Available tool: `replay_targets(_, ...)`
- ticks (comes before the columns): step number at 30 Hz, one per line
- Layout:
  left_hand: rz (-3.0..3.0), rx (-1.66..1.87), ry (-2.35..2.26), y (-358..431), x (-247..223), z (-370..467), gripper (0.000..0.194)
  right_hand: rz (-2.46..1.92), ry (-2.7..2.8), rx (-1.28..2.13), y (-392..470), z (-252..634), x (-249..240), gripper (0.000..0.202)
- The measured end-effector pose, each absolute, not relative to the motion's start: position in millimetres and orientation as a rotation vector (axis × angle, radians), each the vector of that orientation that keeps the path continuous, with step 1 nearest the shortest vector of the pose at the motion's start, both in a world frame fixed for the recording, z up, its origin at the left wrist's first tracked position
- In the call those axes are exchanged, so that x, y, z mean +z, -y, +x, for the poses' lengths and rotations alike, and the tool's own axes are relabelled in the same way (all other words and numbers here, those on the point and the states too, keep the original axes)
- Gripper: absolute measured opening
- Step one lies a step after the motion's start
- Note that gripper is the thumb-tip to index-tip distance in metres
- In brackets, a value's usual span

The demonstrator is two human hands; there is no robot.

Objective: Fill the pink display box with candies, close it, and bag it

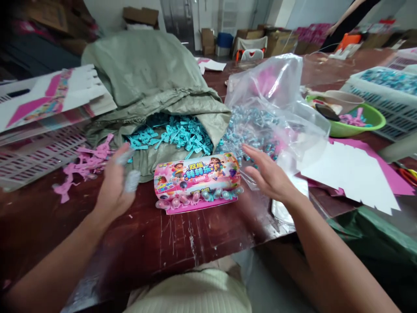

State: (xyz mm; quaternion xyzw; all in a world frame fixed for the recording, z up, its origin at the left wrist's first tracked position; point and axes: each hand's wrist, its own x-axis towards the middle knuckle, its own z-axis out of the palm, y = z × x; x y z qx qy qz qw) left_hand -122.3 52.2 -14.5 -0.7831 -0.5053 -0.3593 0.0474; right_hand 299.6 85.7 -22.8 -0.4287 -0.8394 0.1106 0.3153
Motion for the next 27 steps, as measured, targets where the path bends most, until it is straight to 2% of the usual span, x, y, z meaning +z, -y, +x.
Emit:
replay_targets(2,-2.675,-0.691,1.447,-72.8,8.2,-89.7,0.057,-1.095,2.401,0.297,-100.9,269.5,-6.5,0.058)
replay_targets(5,-2.874,-0.147,1.441,-85.5,11.0,-45.9,0.059,-1.233,2.627,0.283,-117.7,234.1,-14.9,0.062)
replay_targets(8,-2.913,0.102,1.438,-83.2,-5.3,-31.7,0.059,-1.336,2.675,0.181,-118.8,221.5,-37.9,0.063)
replay_targets(12,-2.852,0.084,1.341,-79.8,-21.8,-46.2,0.066,-1.425,2.665,0.106,-101.7,216.2,-35.1,0.061)
replay_targets(15,-2.799,-0.089,1.13,-89.6,-38.4,-63.7,0.061,-1.312,2.572,0.001,-91.2,229.9,-23.1,0.064)
replay_targets(18,-2.777,-0.267,0.944,-100.5,-56.8,-77.8,0.056,-1.364,2.04,-0.203,-79.2,287.0,-28.1,0.057)
replay_targets(21,-2.749,-0.252,0.9,-101.5,-63.2,-84.4,0.049,-1.816,1.308,-0.374,-67.9,377.1,-48.6,0.052)
replay_targets(23,-2.743,-0.214,0.882,-99.6,-60.8,-84.3,0.048,-2.195,1.336,-0.285,-66.8,430.7,-65.6,0.052)
replay_targets(27,-2.757,-0.153,0.922,-99.2,-53.5,-81.4,0.047,-2.293,1.62,-0.037,-66.7,467.9,-99.2,0.033)
